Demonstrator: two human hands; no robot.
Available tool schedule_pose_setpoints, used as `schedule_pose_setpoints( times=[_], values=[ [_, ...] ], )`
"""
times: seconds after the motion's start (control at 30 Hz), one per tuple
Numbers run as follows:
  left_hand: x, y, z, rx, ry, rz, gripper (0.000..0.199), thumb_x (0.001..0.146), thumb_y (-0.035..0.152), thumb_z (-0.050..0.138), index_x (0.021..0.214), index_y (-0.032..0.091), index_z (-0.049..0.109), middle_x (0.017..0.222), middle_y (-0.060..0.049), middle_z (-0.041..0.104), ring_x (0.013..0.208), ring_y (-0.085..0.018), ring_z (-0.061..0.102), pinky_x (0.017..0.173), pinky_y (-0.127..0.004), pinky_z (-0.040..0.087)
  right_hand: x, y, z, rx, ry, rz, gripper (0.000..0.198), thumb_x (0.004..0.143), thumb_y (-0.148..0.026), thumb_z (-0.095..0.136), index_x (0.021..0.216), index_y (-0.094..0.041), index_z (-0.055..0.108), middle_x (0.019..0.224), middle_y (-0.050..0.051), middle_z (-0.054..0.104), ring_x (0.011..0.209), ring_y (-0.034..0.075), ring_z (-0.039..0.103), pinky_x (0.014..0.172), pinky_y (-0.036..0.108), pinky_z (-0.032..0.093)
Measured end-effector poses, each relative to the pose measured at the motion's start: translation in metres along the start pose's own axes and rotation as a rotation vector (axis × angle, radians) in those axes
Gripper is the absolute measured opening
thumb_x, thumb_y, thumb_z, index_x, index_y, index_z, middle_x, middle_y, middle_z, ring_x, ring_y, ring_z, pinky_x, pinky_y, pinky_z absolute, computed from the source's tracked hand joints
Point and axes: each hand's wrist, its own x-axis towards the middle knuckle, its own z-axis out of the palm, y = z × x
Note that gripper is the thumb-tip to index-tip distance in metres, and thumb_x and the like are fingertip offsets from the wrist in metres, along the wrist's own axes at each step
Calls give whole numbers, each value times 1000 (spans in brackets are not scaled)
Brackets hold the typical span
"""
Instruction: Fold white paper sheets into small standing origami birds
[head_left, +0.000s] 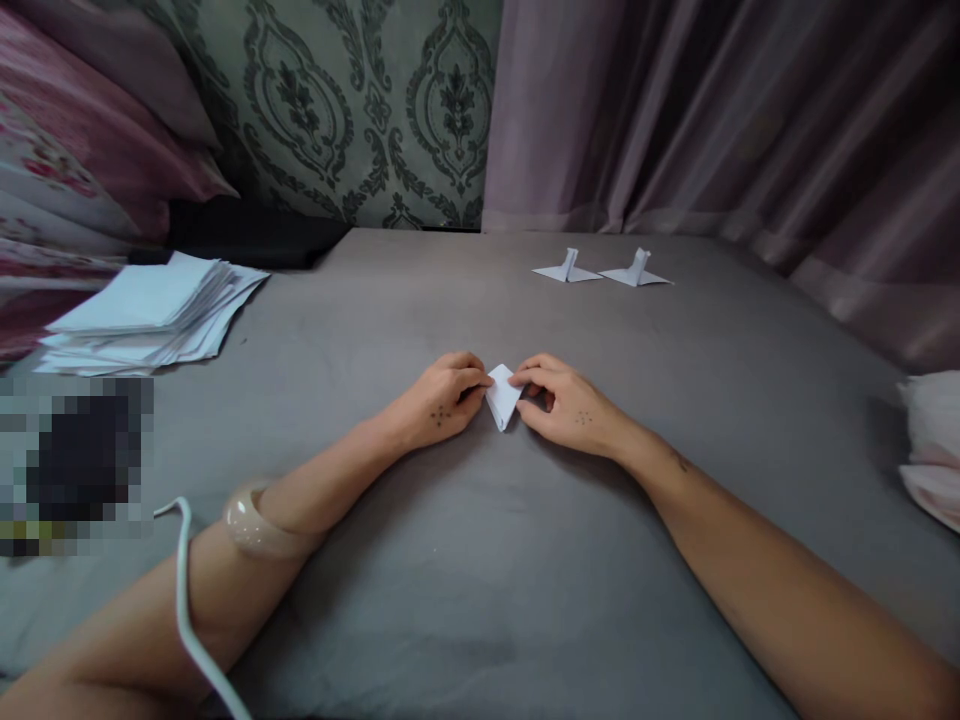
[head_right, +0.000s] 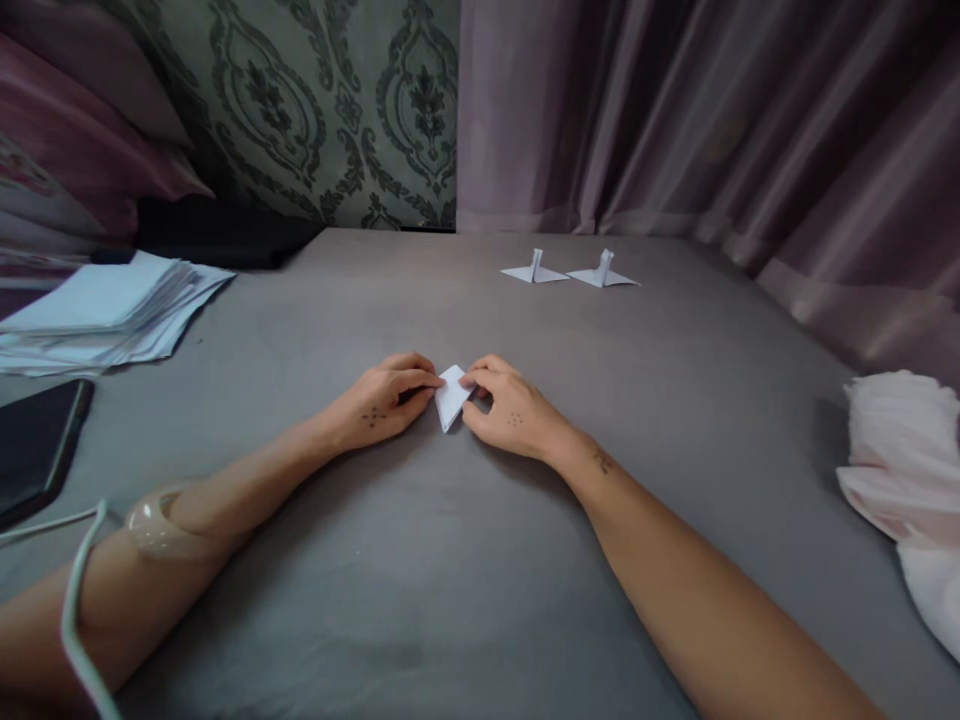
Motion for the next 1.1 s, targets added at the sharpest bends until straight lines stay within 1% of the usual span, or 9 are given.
schedule_pose_setpoints(
  times=[0.1,0.37,0.63,0.77,0.9,1.1],
  values=[
    [0,0,0,12,12,14,25,87,13,49,99,13,70,102,-12,66,87,-18,61,83,-32,51,-1,1,0,-2,1,-18,25,79,-18,56,102,-18,66,107,7,61,80,14,59,72,28,49],
    [-1,1,1,-11,5,-34,26,83,13,52,103,11,68,104,-12,64,86,-17,61,81,-31,52,0,0,-1,5,-38,0,27,78,-22,59,104,-18,65,109,7,59,82,14,58,72,28,48],
    [0,4,0,-13,6,-60,24,83,12,53,102,13,68,102,-11,64,84,-16,61,80,-30,51,1,4,3,13,16,-13,21,80,-17,56,99,-18,66,103,6,61,79,12,58,71,27,48],
    [1,2,1,-32,30,-95,16,86,17,55,95,14,68,96,-8,64,81,-15,61,77,-28,50,2,6,6,18,74,-17,15,85,-17,53,92,-17,66,100,5,61,73,10,57,72,27,47],
    [3,-1,2,-74,30,-165,15,88,23,55,89,15,68,93,-7,64,79,-14,60,74,-27,49,5,4,6,10,95,33,15,88,-19,51,87,-17,66,98,5,61,73,11,56,73,27,46],
    [10,-1,1,-116,24,-332,16,87,23,55,85,16,69,89,-6,62,71,-13,56,69,-27,46,12,-1,3,36,93,191,16,86,-22,54,77,-17,66,94,6,63,76,13,58,75,30,45]
  ],
)
